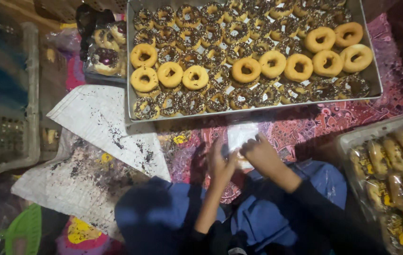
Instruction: The person picks donuts from a metal tray and places them into small plastic bags. They handle the donuts one at a time, seal the bags, and set them aside.
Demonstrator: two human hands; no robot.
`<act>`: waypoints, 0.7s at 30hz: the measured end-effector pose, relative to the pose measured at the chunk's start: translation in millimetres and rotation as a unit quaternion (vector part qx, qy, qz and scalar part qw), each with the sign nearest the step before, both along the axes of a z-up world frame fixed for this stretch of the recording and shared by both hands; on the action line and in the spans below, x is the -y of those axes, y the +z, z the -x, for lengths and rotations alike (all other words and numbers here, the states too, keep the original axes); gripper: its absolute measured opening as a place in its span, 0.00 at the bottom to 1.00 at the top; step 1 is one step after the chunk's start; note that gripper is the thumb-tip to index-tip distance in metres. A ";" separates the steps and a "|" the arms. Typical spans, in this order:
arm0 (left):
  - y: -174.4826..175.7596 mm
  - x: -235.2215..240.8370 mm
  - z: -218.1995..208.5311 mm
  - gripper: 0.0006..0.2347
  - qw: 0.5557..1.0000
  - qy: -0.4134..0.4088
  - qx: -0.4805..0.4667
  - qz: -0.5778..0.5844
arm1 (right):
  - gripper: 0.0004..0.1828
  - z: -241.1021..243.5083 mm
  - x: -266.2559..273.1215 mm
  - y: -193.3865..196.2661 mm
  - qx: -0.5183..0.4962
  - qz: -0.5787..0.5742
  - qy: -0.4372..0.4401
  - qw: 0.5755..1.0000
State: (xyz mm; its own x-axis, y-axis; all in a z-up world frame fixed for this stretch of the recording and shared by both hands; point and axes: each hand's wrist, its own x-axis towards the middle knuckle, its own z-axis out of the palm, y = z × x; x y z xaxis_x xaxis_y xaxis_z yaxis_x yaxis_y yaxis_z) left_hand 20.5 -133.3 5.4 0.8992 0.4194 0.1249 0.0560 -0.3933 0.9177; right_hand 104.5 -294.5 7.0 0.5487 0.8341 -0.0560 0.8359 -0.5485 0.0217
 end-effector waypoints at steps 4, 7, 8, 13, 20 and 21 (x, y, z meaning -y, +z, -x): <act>30.5 37.1 -8.8 0.16 0.982 -0.123 -0.136 0.045 | 0.13 45.7 16.9 50.3 0.125 -0.111 -0.041 0.985; 41.4 53.6 0.8 0.16 0.985 -0.146 -0.068 0.063 | 0.10 58.1 28.1 63.9 0.041 -0.086 -0.109 0.989; 41.7 55.2 4.9 0.17 0.986 -0.147 -0.027 0.079 | 0.11 61.1 30.7 65.2 0.054 -0.103 -0.098 0.988; 24.6 35.9 16.4 0.13 0.947 -0.156 -0.083 0.270 | 0.18 72.3 35.3 69.7 0.077 -0.129 -0.062 0.987; -6.0 12.4 13.5 0.13 0.928 -0.208 -0.001 0.308 | 0.18 74.2 28.6 83.9 0.074 -0.105 -0.047 0.991; -8.6 8.5 6.2 0.13 0.902 -0.173 0.044 0.394 | 0.18 74.7 29.1 84.4 0.082 -0.120 -0.036 0.989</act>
